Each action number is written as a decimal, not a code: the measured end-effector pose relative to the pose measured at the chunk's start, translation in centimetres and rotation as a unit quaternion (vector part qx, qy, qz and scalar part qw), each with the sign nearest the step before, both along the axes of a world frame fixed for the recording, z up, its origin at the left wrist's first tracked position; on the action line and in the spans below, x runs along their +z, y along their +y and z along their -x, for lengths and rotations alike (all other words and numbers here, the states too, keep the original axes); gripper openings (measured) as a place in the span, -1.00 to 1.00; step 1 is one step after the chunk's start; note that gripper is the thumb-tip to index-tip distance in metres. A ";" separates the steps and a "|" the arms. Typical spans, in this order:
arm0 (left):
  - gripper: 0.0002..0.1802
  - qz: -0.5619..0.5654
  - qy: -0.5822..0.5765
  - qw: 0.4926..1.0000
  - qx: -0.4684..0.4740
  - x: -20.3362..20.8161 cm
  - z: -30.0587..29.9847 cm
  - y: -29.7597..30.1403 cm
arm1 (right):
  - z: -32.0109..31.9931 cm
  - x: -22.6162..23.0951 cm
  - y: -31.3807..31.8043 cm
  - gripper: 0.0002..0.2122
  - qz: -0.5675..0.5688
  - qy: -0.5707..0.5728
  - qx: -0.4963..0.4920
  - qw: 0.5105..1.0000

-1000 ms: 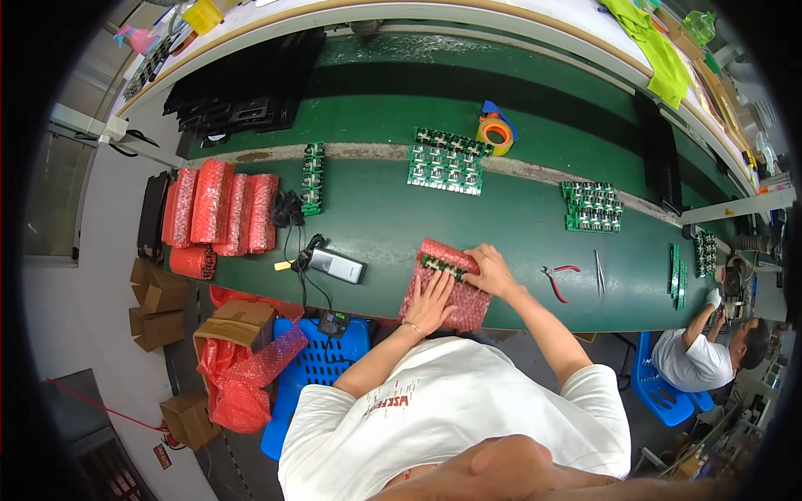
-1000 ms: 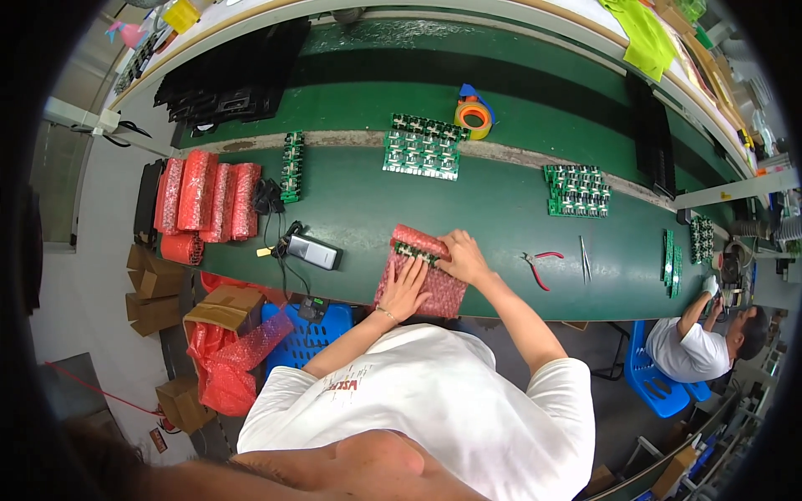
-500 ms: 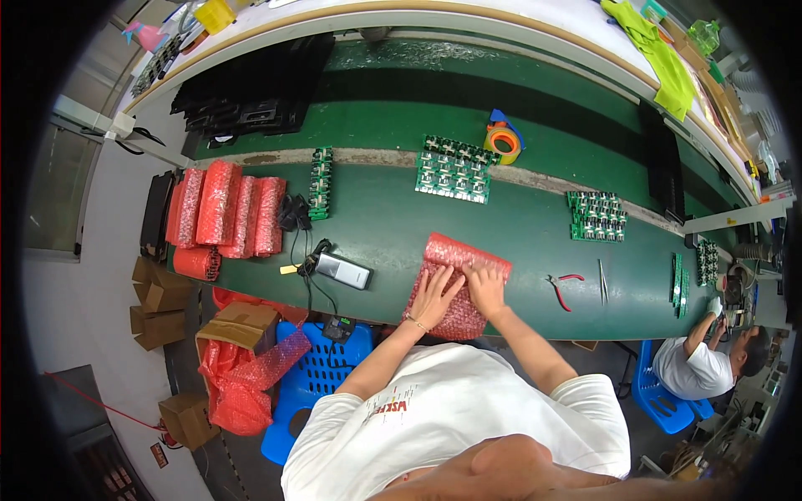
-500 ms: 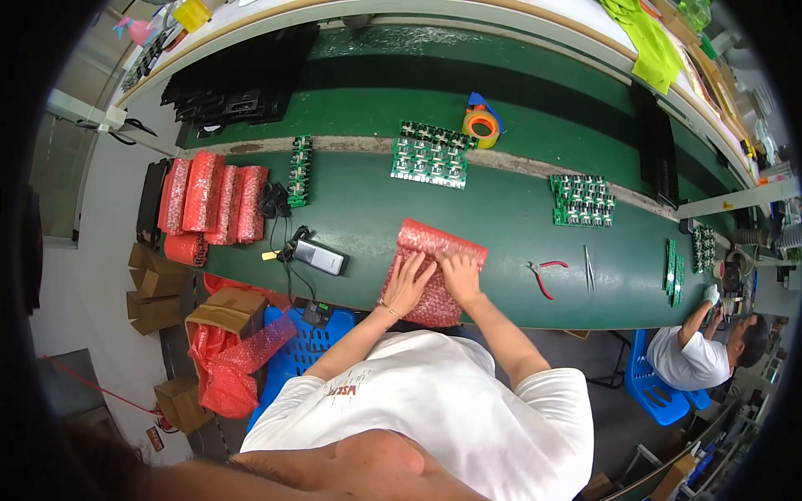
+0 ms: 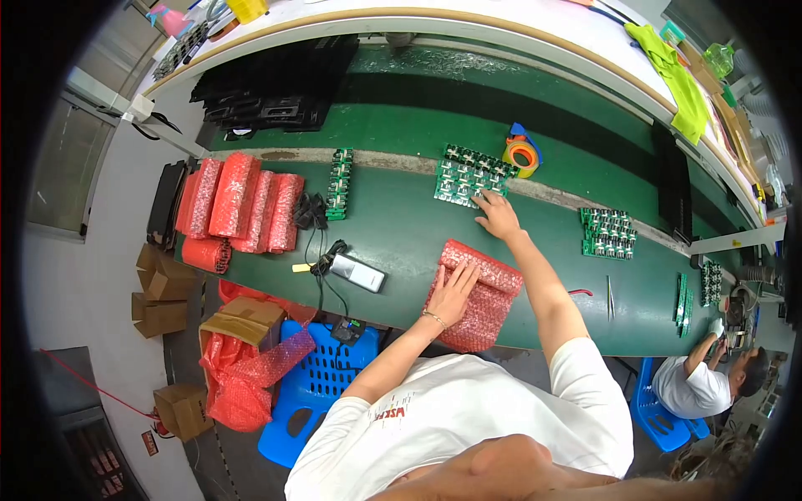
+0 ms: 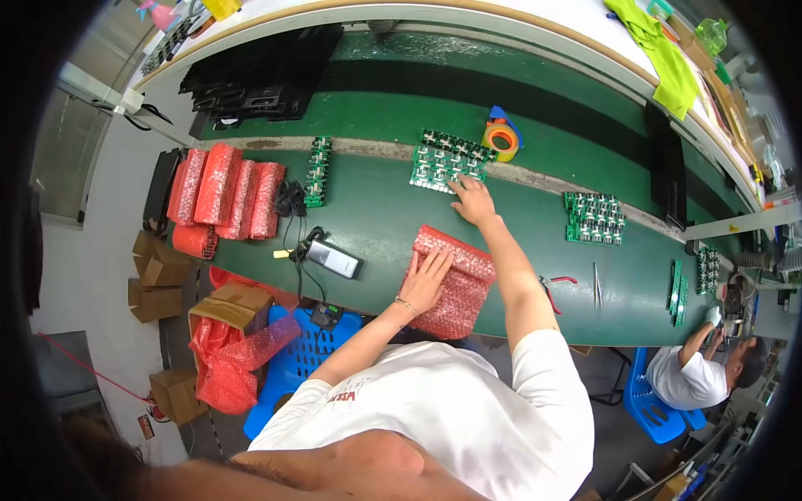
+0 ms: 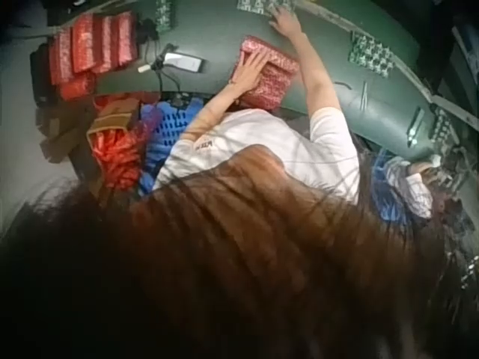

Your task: The person packages printed circuit boards by placing them into bubble wrap bags and sealing the bags with tape using a tape dispenser.

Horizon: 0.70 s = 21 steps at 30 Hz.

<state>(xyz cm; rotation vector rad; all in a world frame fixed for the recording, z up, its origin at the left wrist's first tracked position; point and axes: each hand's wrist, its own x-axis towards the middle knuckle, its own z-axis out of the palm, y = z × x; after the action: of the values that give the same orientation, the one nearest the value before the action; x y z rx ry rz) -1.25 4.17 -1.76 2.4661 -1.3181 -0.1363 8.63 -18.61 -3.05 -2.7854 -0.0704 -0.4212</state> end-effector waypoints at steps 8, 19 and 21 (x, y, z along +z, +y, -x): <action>-0.12 -0.006 0.016 1.000 -0.003 0.1 -0.3 0.4 | 1.8 -1.3 -2.0 -0.73 0.070 0.107 -0.003 0.992; -0.22 0.023 0.022 0.999 0.028 1.2 -5.7 -1.0 | 10.4 0.4 -5.7 -0.74 0.004 0.209 -0.154 0.966; -0.18 0.020 -0.018 0.999 -0.042 1.1 -8.3 -1.7 | 12.4 -0.4 -7.1 -0.73 -0.051 0.152 -0.197 0.967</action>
<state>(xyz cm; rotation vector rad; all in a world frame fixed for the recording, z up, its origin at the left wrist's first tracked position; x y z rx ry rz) 7.04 2.43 -0.70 2.3910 -1.4263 -0.0848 -3.81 -25.70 -3.43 -2.7191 0.5667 -0.0785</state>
